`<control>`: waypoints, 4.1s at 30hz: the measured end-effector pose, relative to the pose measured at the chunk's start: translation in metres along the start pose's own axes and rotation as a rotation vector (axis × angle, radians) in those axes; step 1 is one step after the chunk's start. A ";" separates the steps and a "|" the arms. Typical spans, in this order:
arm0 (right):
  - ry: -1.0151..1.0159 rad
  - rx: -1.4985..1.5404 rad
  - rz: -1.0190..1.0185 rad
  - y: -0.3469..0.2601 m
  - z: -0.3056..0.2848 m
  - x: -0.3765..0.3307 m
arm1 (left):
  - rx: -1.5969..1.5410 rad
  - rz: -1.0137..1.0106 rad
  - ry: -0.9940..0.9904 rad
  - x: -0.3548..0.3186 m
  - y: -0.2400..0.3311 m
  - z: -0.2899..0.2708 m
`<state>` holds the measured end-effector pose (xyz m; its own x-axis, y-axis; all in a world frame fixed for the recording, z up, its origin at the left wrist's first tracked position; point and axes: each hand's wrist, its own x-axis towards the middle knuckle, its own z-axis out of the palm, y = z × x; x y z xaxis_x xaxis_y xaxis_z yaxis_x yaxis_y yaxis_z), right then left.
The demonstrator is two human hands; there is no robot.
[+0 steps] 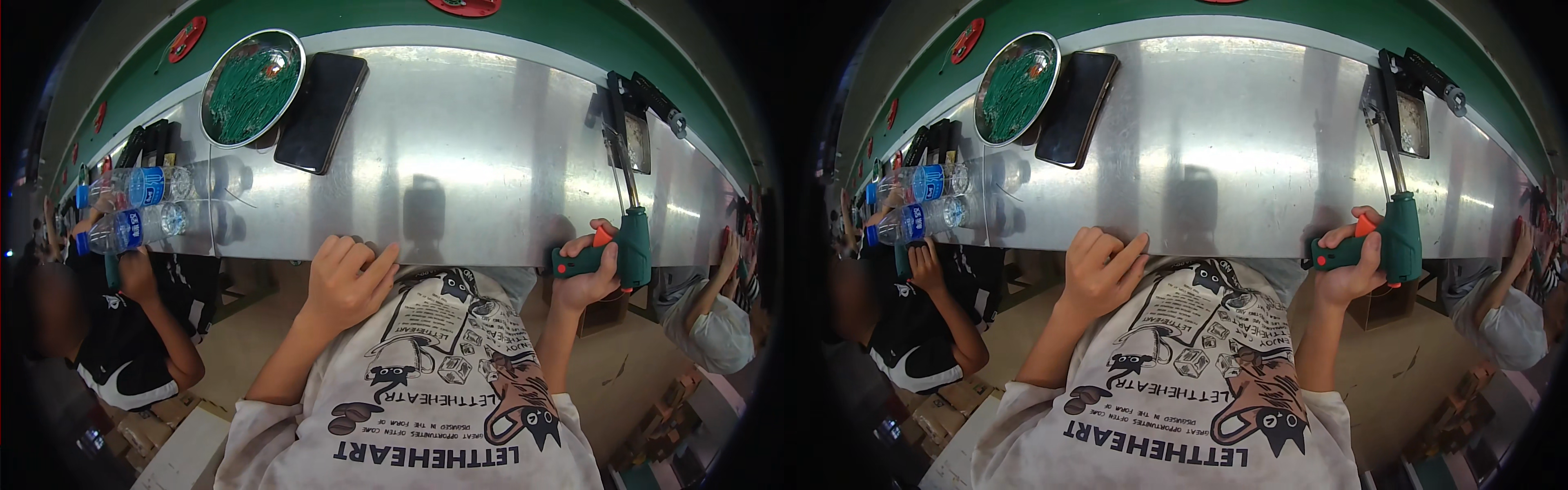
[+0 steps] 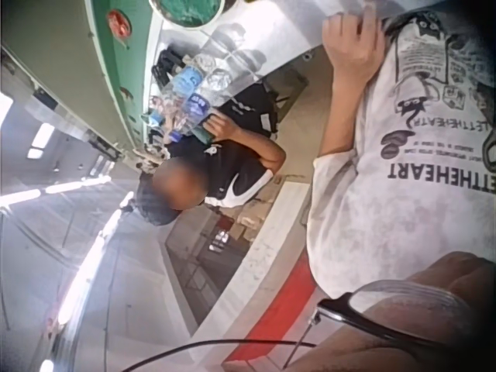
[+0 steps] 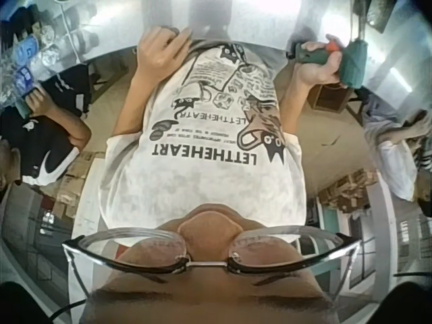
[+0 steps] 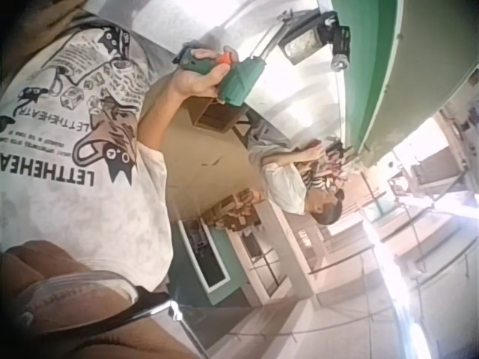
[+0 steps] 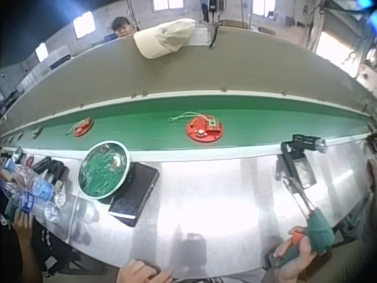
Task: The recorder is soldering small electronic components onto red circular PCBs on an electronics assembly line.
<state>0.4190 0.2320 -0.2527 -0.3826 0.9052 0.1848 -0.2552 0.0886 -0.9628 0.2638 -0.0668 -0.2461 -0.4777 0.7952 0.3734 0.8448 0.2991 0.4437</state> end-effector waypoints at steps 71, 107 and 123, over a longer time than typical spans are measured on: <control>0.618 -0.031 -0.177 0.014 -0.035 0.052 | 0.496 -0.792 0.178 0.275 -0.355 -0.102; 0.501 0.075 -0.071 0.023 -0.063 0.038 | 0.097 -0.066 0.308 0.134 -0.057 0.057; 0.502 -0.060 -0.076 0.032 -0.068 0.046 | -0.356 -0.081 0.065 0.137 -0.089 0.009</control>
<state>0.4539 0.3048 -0.2881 0.1125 0.9821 0.1511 -0.2085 0.1720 -0.9628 0.1253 0.0205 -0.2410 -0.5633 0.7381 0.3712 0.6725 0.1486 0.7250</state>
